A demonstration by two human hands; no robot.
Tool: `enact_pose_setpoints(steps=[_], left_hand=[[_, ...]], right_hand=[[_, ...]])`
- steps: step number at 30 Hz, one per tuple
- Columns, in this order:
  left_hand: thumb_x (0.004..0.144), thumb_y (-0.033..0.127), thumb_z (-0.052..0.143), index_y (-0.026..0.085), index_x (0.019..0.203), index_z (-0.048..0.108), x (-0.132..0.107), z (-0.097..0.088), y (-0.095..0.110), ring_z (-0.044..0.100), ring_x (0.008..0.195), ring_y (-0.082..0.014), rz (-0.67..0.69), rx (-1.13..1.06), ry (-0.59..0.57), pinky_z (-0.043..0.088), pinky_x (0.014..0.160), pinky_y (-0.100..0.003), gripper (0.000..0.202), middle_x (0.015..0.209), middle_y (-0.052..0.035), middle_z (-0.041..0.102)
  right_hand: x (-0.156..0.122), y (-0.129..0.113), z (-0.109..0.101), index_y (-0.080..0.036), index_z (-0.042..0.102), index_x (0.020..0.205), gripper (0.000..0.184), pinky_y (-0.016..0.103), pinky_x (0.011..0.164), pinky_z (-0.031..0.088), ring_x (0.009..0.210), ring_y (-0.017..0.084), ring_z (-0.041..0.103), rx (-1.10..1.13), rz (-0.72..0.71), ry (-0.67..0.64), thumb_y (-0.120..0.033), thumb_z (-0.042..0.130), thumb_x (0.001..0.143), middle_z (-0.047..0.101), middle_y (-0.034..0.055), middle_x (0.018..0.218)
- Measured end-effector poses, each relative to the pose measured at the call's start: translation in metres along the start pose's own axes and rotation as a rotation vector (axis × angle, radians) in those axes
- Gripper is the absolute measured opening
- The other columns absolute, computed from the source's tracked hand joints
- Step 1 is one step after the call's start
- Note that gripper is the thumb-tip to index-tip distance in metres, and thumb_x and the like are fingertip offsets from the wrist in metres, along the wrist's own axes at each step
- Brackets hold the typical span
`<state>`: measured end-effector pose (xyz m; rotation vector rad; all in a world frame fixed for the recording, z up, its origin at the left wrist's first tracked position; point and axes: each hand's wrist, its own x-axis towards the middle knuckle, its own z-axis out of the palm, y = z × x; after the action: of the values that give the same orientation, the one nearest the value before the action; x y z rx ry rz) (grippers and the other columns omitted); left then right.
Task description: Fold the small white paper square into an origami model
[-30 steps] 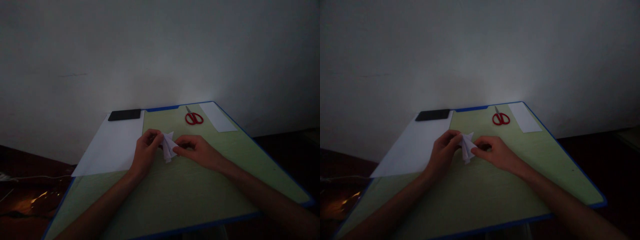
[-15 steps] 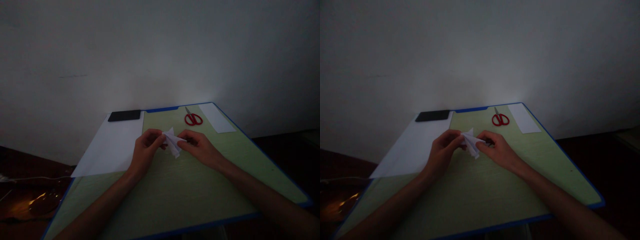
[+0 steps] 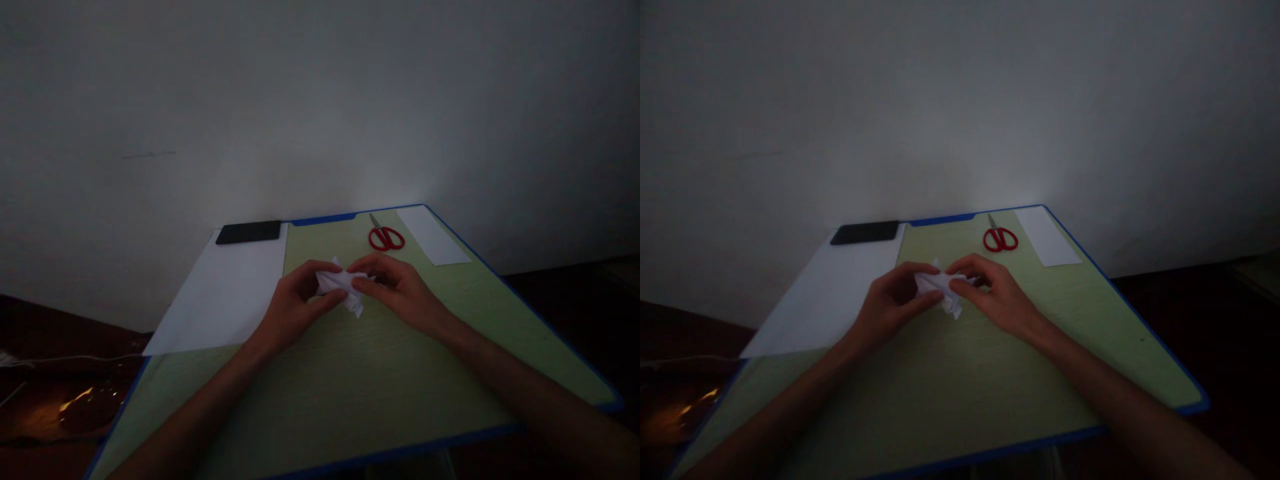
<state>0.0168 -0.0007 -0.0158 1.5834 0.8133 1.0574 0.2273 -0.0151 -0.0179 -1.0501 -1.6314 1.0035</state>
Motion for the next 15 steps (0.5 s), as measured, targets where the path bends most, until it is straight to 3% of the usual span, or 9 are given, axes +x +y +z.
enact_pose_setpoints(steps=[15], left_hand=[[0.083,0.026,0.075,0.018,0.115,0.052,-0.001,0.01,0.0,0.071,0.074,-0.0156,-0.112,-0.107,0.0,0.059,0.069,-0.026,0.041,0.084,-0.0028,0.072]], right_hand=[[-0.001,-0.001,0.0,-0.023,0.067,0.104,0.016,0.03,0.074,0.05,0.086,0.015,0.067,0.003,0.006,-0.027,-0.028,0.07,0.089,0.071,0.0011,0.096]])
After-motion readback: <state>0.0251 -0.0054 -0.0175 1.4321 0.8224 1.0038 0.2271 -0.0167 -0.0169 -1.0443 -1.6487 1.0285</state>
